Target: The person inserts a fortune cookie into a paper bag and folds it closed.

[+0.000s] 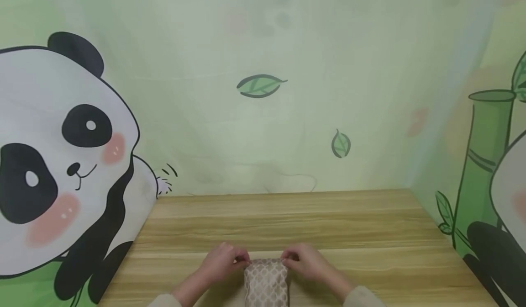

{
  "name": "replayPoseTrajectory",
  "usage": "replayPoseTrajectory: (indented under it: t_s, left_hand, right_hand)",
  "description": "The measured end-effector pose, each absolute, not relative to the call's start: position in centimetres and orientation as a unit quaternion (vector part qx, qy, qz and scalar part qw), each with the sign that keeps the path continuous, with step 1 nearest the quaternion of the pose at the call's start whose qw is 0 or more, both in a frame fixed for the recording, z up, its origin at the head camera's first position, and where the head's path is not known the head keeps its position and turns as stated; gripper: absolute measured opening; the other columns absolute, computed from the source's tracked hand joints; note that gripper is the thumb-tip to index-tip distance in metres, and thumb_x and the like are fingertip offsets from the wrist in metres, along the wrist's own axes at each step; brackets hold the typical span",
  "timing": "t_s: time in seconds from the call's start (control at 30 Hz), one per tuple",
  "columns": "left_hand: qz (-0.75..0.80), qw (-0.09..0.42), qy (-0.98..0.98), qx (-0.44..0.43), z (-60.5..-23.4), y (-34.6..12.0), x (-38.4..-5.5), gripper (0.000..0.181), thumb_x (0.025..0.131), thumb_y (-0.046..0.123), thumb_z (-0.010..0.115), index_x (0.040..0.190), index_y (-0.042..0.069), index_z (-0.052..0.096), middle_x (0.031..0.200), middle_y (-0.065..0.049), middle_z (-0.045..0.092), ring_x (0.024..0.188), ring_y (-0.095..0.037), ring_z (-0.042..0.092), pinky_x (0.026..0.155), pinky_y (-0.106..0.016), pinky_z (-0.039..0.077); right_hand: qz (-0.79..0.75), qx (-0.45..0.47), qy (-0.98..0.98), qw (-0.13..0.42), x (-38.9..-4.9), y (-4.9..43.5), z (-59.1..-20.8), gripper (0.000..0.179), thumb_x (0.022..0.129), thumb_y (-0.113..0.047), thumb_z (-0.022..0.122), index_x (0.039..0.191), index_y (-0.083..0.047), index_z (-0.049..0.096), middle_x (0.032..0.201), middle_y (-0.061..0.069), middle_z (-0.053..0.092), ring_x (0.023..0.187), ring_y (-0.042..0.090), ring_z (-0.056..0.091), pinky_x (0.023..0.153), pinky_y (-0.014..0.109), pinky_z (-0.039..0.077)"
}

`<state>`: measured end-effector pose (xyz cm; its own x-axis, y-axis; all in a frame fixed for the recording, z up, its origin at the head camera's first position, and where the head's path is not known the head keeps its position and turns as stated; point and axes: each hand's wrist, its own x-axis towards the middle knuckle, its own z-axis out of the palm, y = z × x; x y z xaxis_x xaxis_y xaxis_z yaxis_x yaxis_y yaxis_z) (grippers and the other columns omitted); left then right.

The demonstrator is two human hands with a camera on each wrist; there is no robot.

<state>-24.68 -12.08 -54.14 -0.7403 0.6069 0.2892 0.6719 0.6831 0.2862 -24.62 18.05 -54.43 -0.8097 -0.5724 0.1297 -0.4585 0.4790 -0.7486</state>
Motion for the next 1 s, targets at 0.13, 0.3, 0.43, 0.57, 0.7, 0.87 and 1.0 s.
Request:
replayPoseTrajectory:
  t_s: [0.13, 0.3, 0.43, 0.57, 0.7, 0.87, 1.0]
  left_hand:
    - [-0.152, 0.125, -0.911, -0.362, -54.7, -11.8, -24.9, 0.007, 0.090, 0.016, 0.085, 0.088, 0.020, 0.079, 0.083, 0.009, 0.077, 0.071, -0.003, 0.068, 0.067, -0.020, 0.055]
    - [-0.126, 0.127, -0.918, -0.354, -55.2, -11.6, -25.1, 0.008, 0.090, 0.018, 0.085, 0.087, 0.021, 0.078, 0.082, 0.011, 0.077, 0.072, -0.004, 0.068, 0.070, -0.024, 0.057]
    - [-0.115, 0.119, -0.924, -0.345, -55.5, -11.4, -25.2, 0.008, 0.089, 0.018, 0.085, 0.087, 0.021, 0.078, 0.083, 0.011, 0.077, 0.073, -0.005, 0.068, 0.071, -0.024, 0.057]
    - [-0.109, 0.125, -0.923, -0.346, -55.8, -11.2, -25.3, 0.009, 0.089, 0.018, 0.085, 0.087, 0.021, 0.078, 0.082, 0.011, 0.077, 0.073, -0.005, 0.069, 0.071, -0.024, 0.057]
    - [-0.106, 0.128, -0.924, -0.343, -55.9, -11.1, -25.4, 0.009, 0.088, 0.019, 0.086, 0.086, 0.022, 0.078, 0.081, 0.011, 0.076, 0.071, -0.005, 0.068, 0.069, -0.024, 0.056]
    - [-0.109, 0.124, -0.925, -0.342, -55.9, -11.1, -25.4, 0.009, 0.087, 0.020, 0.087, 0.086, 0.022, 0.078, 0.081, 0.012, 0.077, 0.071, -0.004, 0.068, 0.068, -0.023, 0.056]
    - [-0.107, 0.128, -0.925, -0.341, -56.2, -11.1, -25.5, 0.009, 0.088, 0.021, 0.087, 0.086, 0.022, 0.079, 0.081, 0.012, 0.077, 0.071, -0.004, 0.068, 0.067, -0.023, 0.055]
  right_hand:
    - [-0.386, -0.302, 0.870, 0.045, -24.9, 18.0, -54.9, 0.004, 0.099, -0.010, 0.073, 0.101, -0.011, 0.076, 0.087, -0.008, 0.072, 0.079, 0.001, 0.062, 0.072, 0.024, 0.056]
    - [-0.323, -0.328, 0.888, 0.002, -25.2, 17.8, -55.6, 0.006, 0.097, -0.007, 0.075, 0.097, -0.014, 0.075, 0.086, -0.009, 0.071, 0.078, 0.000, 0.061, 0.071, 0.025, 0.057]
    - [-0.273, -0.343, 0.898, -0.031, -25.3, 17.6, -55.9, 0.009, 0.095, -0.009, 0.076, 0.092, -0.017, 0.074, 0.085, -0.011, 0.070, 0.077, 0.000, 0.060, 0.071, 0.027, 0.056]
    - [-0.260, -0.350, 0.899, -0.045, -25.3, 17.6, -56.0, 0.009, 0.094, -0.009, 0.077, 0.090, -0.016, 0.074, 0.083, -0.010, 0.071, 0.076, 0.001, 0.061, 0.071, 0.028, 0.057]
    - [-0.254, -0.351, 0.900, -0.048, -25.3, 17.6, -56.0, 0.008, 0.093, -0.009, 0.078, 0.089, -0.015, 0.074, 0.083, -0.009, 0.071, 0.076, 0.001, 0.061, 0.070, 0.028, 0.057]
    - [-0.249, -0.347, 0.903, -0.047, -25.5, 17.5, -56.2, 0.009, 0.093, -0.009, 0.079, 0.088, -0.015, 0.074, 0.082, -0.008, 0.071, 0.074, 0.000, 0.060, 0.069, 0.027, 0.056]
    - [-0.255, -0.335, 0.906, -0.036, -25.6, 17.4, -56.2, 0.008, 0.092, -0.009, 0.080, 0.088, -0.014, 0.075, 0.081, -0.008, 0.071, 0.073, 0.000, 0.059, 0.068, 0.026, 0.056]
